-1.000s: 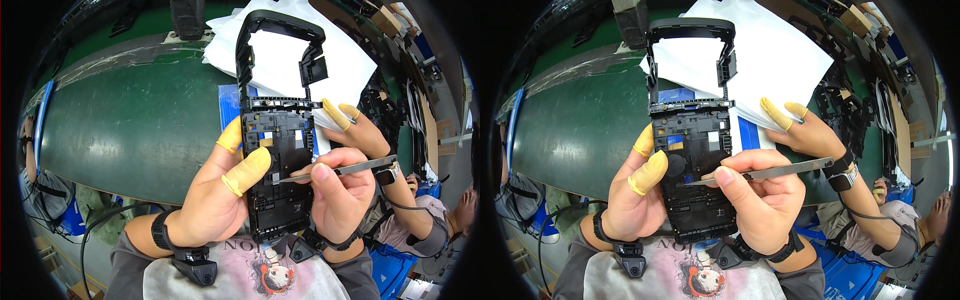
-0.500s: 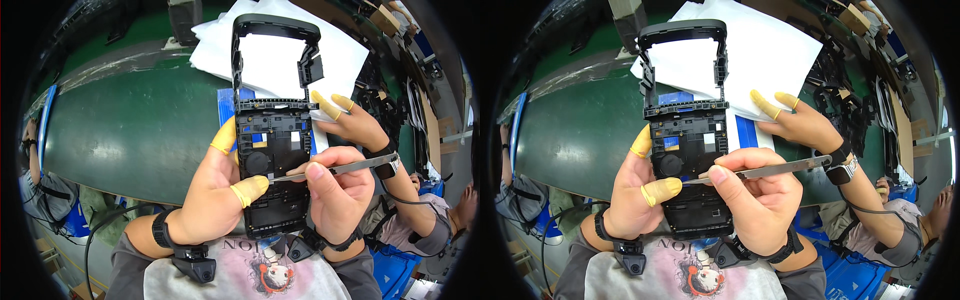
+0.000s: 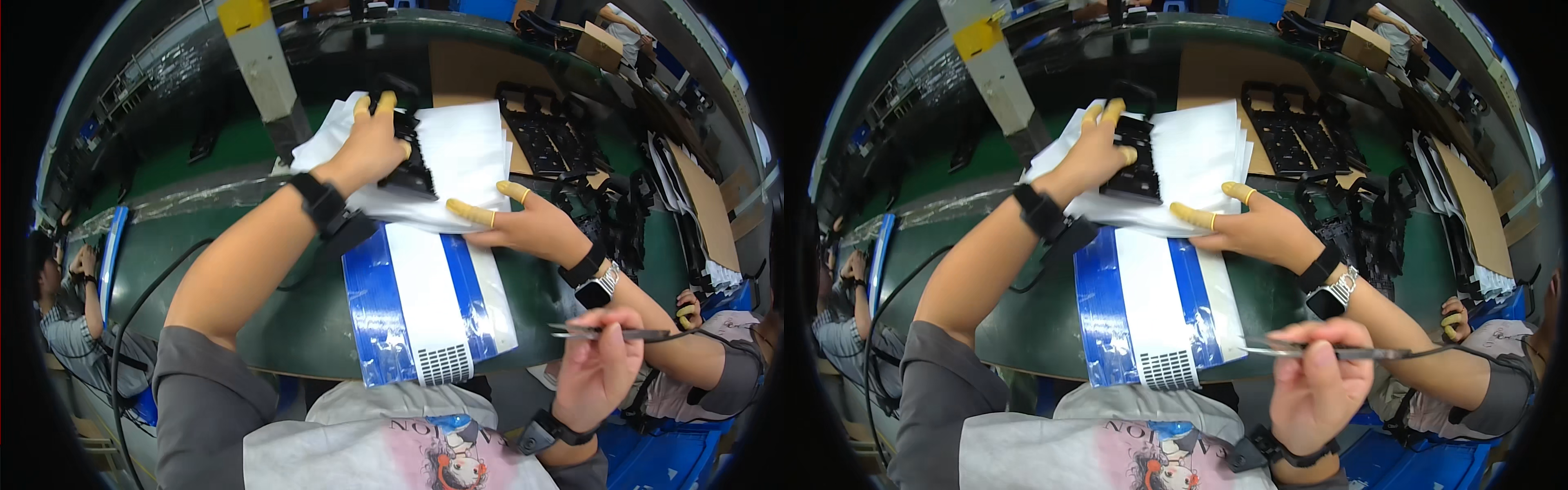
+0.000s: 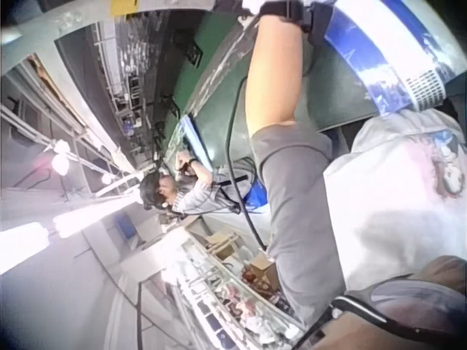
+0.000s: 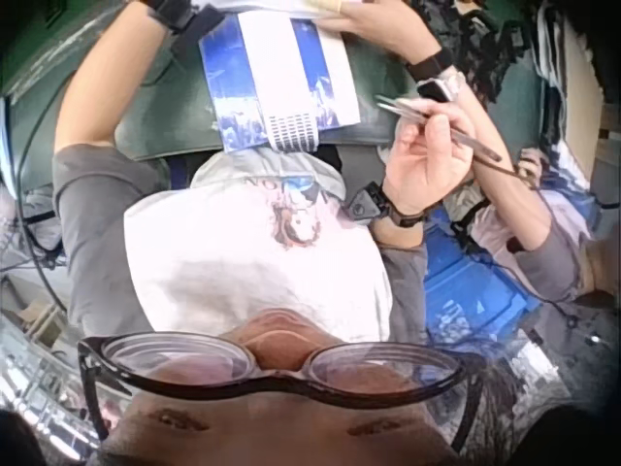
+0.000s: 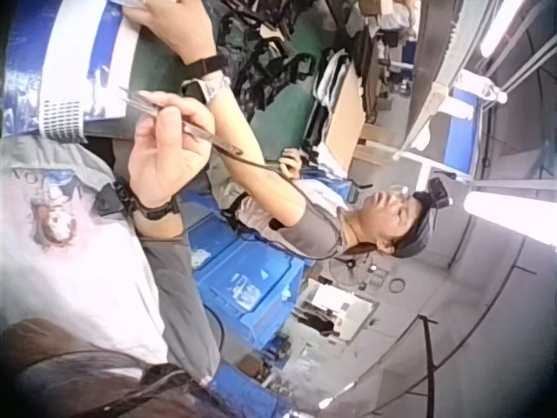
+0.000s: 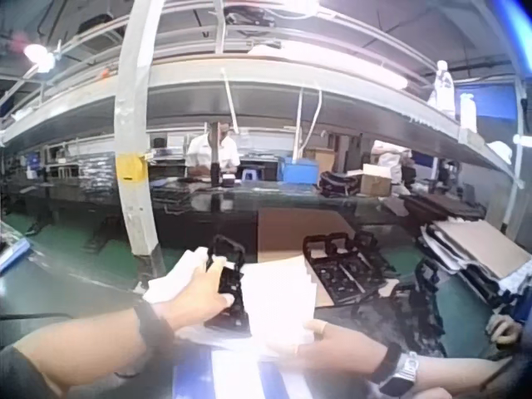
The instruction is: Using tweezers and manual dexterity to assemble small components into a plastic electronic housing on an assembly line.
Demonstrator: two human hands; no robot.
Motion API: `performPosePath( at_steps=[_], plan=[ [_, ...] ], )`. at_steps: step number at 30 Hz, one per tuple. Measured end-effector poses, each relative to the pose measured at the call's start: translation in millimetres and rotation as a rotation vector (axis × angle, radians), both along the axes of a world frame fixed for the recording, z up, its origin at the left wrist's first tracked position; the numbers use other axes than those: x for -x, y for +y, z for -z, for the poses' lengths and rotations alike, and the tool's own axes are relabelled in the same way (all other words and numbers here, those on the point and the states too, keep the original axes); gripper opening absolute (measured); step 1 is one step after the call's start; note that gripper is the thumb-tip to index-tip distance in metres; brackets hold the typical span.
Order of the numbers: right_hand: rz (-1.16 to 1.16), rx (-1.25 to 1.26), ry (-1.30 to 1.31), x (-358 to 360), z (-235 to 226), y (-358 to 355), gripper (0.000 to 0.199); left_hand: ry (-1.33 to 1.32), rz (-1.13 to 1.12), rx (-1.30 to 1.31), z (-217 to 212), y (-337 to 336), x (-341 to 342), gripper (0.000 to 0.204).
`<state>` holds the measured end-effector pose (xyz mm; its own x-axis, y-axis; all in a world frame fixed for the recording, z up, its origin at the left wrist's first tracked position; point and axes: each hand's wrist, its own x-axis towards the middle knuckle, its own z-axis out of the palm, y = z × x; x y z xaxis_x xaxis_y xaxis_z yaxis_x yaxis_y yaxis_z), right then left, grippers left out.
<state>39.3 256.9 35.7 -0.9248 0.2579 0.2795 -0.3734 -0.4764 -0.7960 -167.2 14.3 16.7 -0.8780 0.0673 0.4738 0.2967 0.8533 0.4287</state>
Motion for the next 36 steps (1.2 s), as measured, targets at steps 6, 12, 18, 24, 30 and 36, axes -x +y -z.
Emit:
performPosePath(
  at_steps=[6,12,18,24,30,36],
  plan=[
    [0.169,0.006,-0.022,-22.1,4.0,49.3,0.014,-0.315,0.405,0.590,-42.7,-0.6,-48.7,0.084],
    [0.078,0.045,-0.041,-8.1,15.0,43.6,0.015,-0.333,0.484,0.781,-18.9,-22.9,-36.6,0.082],
    [0.158,0.010,-0.066,-16.0,18.7,54.0,0.015,-0.237,0.403,0.891,-14.3,-12.6,-12.1,0.063],
    [0.220,0.005,-0.113,-18.6,23.5,60.3,0.014,-0.052,-0.065,0.685,2.4,-3.5,37.6,0.052],
    [0.214,0.028,-0.087,-19.8,24.2,67.3,0.011,-0.230,0.131,0.856,-12.6,8.6,62.3,0.032],
    [0.009,-0.297,-0.146,36.7,8.7,50.4,0.017,-0.222,0.239,0.693,-11.4,-12.0,47.6,0.049]
  ],
)
